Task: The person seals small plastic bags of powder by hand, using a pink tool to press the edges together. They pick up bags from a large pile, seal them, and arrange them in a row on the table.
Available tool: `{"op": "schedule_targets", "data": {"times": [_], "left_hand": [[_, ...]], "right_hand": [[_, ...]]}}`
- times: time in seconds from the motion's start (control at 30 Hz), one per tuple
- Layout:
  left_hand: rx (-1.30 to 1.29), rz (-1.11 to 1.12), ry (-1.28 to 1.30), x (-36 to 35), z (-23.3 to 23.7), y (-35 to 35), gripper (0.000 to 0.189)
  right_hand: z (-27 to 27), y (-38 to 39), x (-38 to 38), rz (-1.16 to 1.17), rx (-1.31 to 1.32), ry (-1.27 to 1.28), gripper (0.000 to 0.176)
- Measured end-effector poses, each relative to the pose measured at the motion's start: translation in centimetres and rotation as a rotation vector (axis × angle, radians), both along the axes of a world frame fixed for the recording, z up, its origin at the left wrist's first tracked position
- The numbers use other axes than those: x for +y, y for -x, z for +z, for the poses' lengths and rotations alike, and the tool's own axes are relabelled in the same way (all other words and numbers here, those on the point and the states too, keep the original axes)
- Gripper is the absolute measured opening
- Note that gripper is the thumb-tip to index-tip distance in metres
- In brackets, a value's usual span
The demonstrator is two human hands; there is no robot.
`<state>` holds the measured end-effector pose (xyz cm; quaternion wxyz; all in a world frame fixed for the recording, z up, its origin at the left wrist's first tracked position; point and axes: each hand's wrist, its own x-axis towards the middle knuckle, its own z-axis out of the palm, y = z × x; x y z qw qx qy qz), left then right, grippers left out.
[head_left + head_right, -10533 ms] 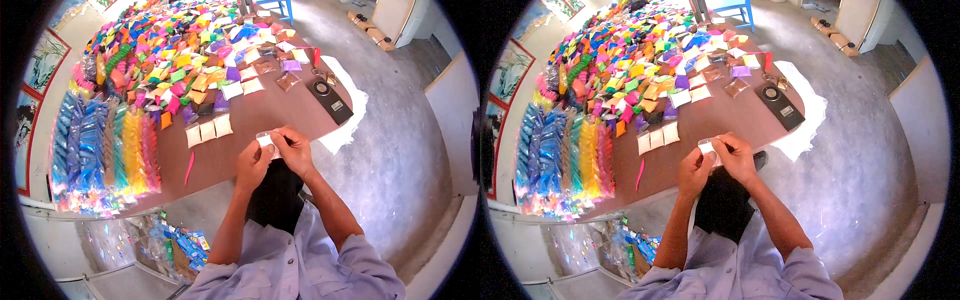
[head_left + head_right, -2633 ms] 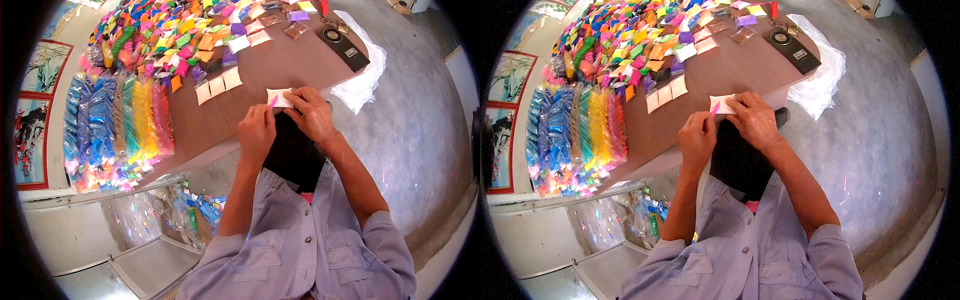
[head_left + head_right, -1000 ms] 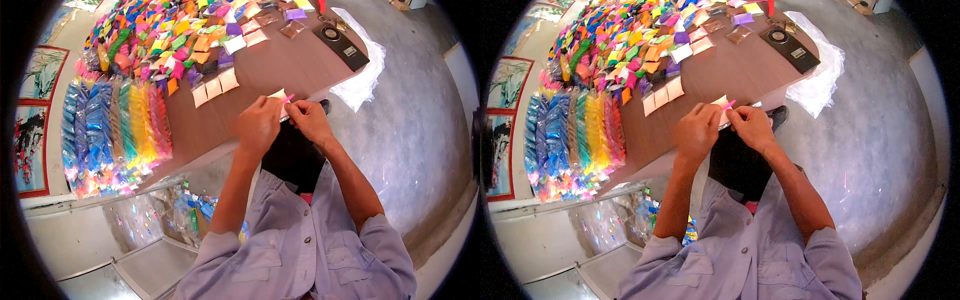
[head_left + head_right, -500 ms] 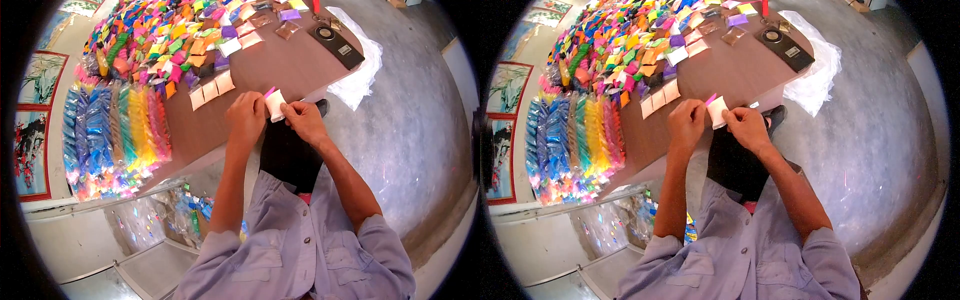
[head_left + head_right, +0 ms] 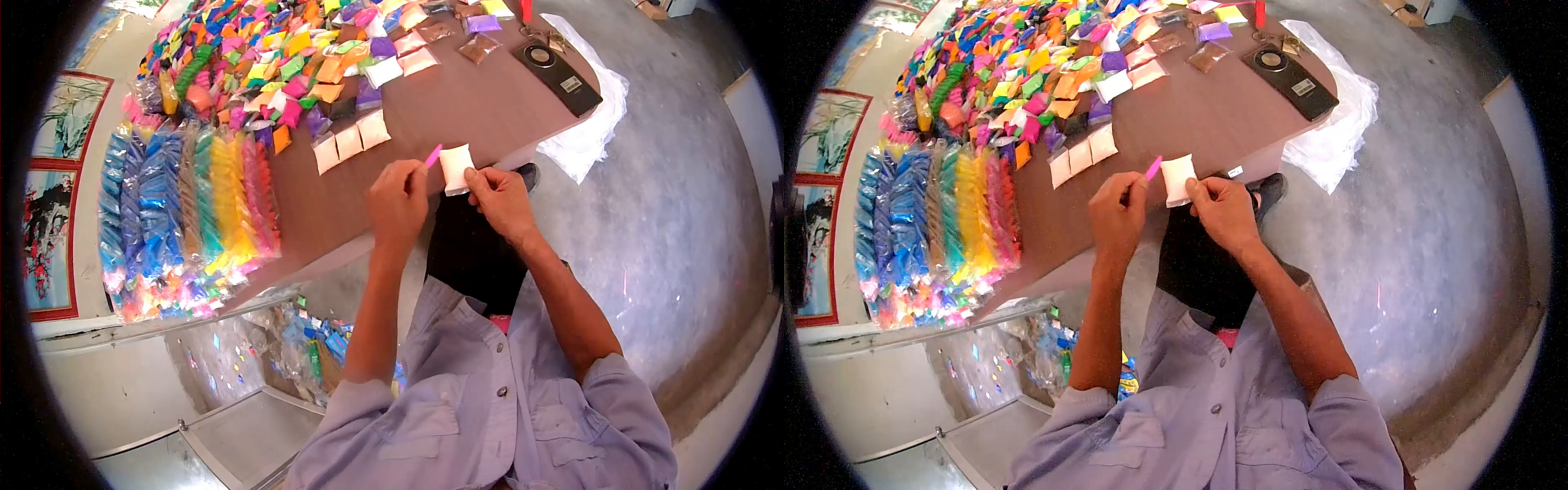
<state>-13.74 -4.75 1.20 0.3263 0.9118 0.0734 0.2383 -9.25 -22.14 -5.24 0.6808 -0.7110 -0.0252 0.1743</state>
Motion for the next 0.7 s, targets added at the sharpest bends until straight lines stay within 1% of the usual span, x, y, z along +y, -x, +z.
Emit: {"op": "schedule_targets", "data": {"times": [0.07,0.1,0.17,0.2,0.27,0.4,0.47,0.53,0.57,0.63,0.67,0.7], "left_hand": [[-0.131,-0.105,-0.010,-1.5,0.0,0.9,0.007],[-0.133,-0.095,-0.008,-1.5,-0.2,1.3,0.007],[0.018,-0.083,-0.075,-1.3,-0.8,1.7,0.010],[0.016,-0.079,-0.071,-0.9,-1.1,1.6,0.010],[-0.023,-0.045,-0.135,0.7,-1.4,1.2,0.006],[-0.076,0.014,-0.104,3.5,-1.6,2.0,0.006],[-0.080,0.097,-0.050,4.3,-1.2,3.2,0.006],[-0.089,0.154,-0.058,5.6,-1.1,4.3,0.005],[-0.095,0.203,-0.073,6.2,-1.1,4.8,0.005],[-0.108,0.250,-0.030,7.6,-1.5,5.5,0.005],[-0.135,0.266,-0.056,8.5,-2.0,5.9,0.006],[-0.161,0.279,-0.082,9.0,-2.1,6.0,0.006]], "right_hand": [[0.1,0.3,0.3,-0.014,0.006,-0.019,0.045],[0.0,0.3,0.4,-0.027,0.010,-0.043,0.045],[0.0,0.4,0.6,-0.032,0.010,-0.063,0.044],[0.5,0.5,0.6,-0.028,0.034,-0.089,0.044],[0.8,0.8,0.5,-0.021,0.055,-0.110,0.044],[1.2,0.9,0.7,-0.066,0.069,-0.110,0.044],[1.6,0.8,0.8,-0.072,0.076,-0.101,0.044],[2.4,0.9,1.0,-0.186,0.120,-0.116,0.043],[2.7,0.9,1.0,-0.178,0.115,-0.103,0.043],[3.4,0.8,1.3,-0.279,0.173,-0.257,0.042],[4.1,0.8,1.4,-0.272,0.166,-0.243,0.042],[4.9,0.7,1.7,-0.211,0.229,-0.250,0.041]]}}
